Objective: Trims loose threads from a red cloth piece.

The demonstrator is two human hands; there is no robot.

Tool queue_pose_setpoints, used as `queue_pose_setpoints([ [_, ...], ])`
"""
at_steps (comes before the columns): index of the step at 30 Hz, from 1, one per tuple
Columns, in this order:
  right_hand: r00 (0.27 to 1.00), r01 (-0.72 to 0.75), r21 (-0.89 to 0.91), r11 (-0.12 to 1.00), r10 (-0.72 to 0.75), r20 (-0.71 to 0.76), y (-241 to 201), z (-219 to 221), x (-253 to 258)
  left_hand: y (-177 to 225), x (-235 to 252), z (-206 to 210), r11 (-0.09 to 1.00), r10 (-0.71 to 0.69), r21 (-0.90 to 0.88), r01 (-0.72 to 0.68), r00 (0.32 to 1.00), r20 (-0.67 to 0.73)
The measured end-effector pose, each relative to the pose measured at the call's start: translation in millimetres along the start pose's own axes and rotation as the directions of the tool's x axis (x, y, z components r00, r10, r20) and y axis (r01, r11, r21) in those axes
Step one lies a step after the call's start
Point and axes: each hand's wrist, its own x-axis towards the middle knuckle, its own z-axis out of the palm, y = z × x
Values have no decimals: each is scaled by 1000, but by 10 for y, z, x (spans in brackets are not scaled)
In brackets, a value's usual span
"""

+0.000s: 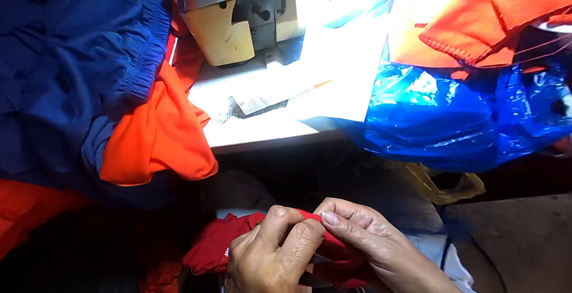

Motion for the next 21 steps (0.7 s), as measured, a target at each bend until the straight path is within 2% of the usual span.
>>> queue_pose_setpoints([
  [2, 996, 90, -123, 988, -89, 9, 27, -25, 12, -18, 14, 31, 998, 11, 62, -12, 1000, 21],
  [3, 992, 123, -159, 980, -121, 26, 33, -37, 19, -25, 11, 51, 999, -3, 38, 3, 1000, 18],
  [5, 991, 124, -134, 983, -117, 58, 16, -43, 28, -27, -14, 84, 983, -99, -153, 98, 995, 1],
  [8, 996, -10, 49, 999, 5, 93, -31, -13, 41, -16, -64, 140, 812, -310, -522, 260, 951, -9],
  [11, 987, -147, 214, 966, 129, 99, -39, -21, 60, -57, -93, 145, 642, -464, -711, 289, 884, -60],
  [13, 982, -182, 274, 944, 163, 93, -28, -44, 61, -110, -100, 84, 688, -454, -673, 271, 885, -107],
  [17, 976, -216, 309, 926, 199, 89, -27, -38, 68, -107, -95, 0, 906, -219, -389, 166, 971, -96],
  [21, 978, -210, 294, 932, 200, 67, -31, -15, 70, -83, -69, 132, 972, -84, -230, 55, 989, -119],
])
